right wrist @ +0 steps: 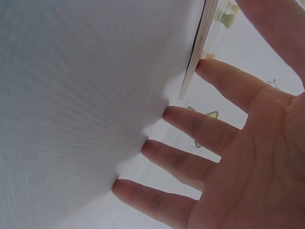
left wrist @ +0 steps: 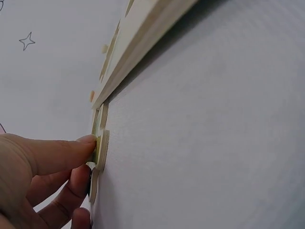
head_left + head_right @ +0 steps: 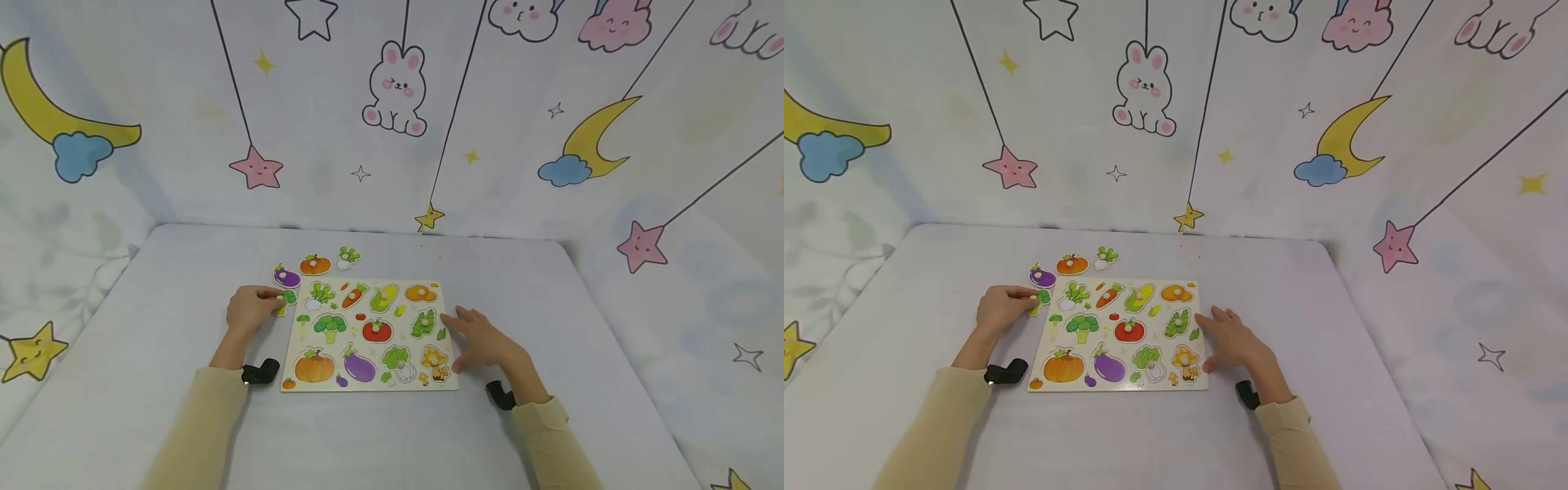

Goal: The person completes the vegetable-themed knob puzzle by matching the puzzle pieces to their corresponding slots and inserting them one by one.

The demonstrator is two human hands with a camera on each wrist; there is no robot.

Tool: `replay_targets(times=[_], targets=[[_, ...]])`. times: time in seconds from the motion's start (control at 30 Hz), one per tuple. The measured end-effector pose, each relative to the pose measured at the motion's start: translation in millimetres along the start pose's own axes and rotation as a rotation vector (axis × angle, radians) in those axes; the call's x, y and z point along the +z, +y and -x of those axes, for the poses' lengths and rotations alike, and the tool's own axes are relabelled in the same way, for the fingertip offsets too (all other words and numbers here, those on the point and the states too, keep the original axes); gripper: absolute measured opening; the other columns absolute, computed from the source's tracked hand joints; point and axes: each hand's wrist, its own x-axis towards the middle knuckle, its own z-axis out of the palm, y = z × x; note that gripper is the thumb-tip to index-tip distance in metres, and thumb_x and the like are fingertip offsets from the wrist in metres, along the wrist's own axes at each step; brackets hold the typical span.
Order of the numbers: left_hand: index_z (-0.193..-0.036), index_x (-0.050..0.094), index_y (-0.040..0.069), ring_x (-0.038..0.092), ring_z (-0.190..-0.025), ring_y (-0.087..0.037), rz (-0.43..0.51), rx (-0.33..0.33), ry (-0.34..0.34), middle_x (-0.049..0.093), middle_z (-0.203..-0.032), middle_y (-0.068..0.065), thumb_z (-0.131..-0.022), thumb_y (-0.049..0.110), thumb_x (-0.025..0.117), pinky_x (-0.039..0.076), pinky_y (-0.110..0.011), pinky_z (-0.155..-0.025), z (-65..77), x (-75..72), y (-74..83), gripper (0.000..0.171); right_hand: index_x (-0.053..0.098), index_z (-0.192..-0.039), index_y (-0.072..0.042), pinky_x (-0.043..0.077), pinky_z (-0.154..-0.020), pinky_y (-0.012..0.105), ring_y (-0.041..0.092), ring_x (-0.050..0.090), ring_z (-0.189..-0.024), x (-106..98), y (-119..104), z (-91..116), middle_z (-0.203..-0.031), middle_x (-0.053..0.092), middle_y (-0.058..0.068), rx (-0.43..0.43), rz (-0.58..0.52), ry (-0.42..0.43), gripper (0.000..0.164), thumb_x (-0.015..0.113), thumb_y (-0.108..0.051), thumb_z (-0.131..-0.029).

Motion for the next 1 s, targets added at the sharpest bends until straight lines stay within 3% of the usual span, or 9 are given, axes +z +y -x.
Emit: replay_targets(times=[0.3,0.47,0.77,1.0], targets=[[-0.114,0.071,0.002,0.060,-0.102,-0.032,0.028,0.010,0.018,0.070,-0.115,-0.021,-0.092,0.022,0.067,0.045,-0.032,-0.073,2.5,-11.5,-4.5,0.031,0.041,-0.150,-0.014,0.024,-0.112,0.068,0.051,0.014,-0.146,3.5,0.6,-3.3,-0.160,0.022,0.024,-0.002,0.010,-0.001,0.098,0.090,-0.022,-0.066],[-0.113,0.072,0.002,0.057,-0.093,-0.029,0.050,0.059,0.037,0.070,-0.106,-0.020,-0.091,0.021,0.068,0.042,-0.028,-0.066,14.2,-12.7,7.3,0.030,0.041,-0.150,-0.014,0.025,-0.111,0.069,0.051,0.015,-0.146,2.7,1.0,-3.2,-0.159,0.023,0.024,0.010,0.017,0.002,0.099,0.090,-0.022,-0.065],[-0.102,0.077,0.004,0.057,-0.080,-0.023,0.032,0.184,-0.015,0.072,-0.088,-0.012,-0.085,0.015,0.074,0.039,-0.023,-0.058,44.6,16.8,37.7,0.021,0.040,-0.150,-0.015,0.024,-0.112,0.069,0.050,0.013,-0.147,3.0,2.7,-3.0,-0.160,0.022,0.023,0.016,0.000,-0.002,0.099,0.090,-0.023,-0.065],[-0.096,0.079,0.008,0.058,-0.076,-0.021,-0.071,0.227,-0.036,0.071,-0.077,-0.004,-0.083,0.016,0.075,0.038,-0.025,-0.061,54.4,40.1,47.7,0.016,0.040,-0.150,-0.016,0.024,-0.112,0.069,0.049,0.012,-0.147,4.3,2.7,-4.7,-0.161,0.022,0.022,0.024,-0.008,0.001,0.099,0.090,-0.023,-0.065]])
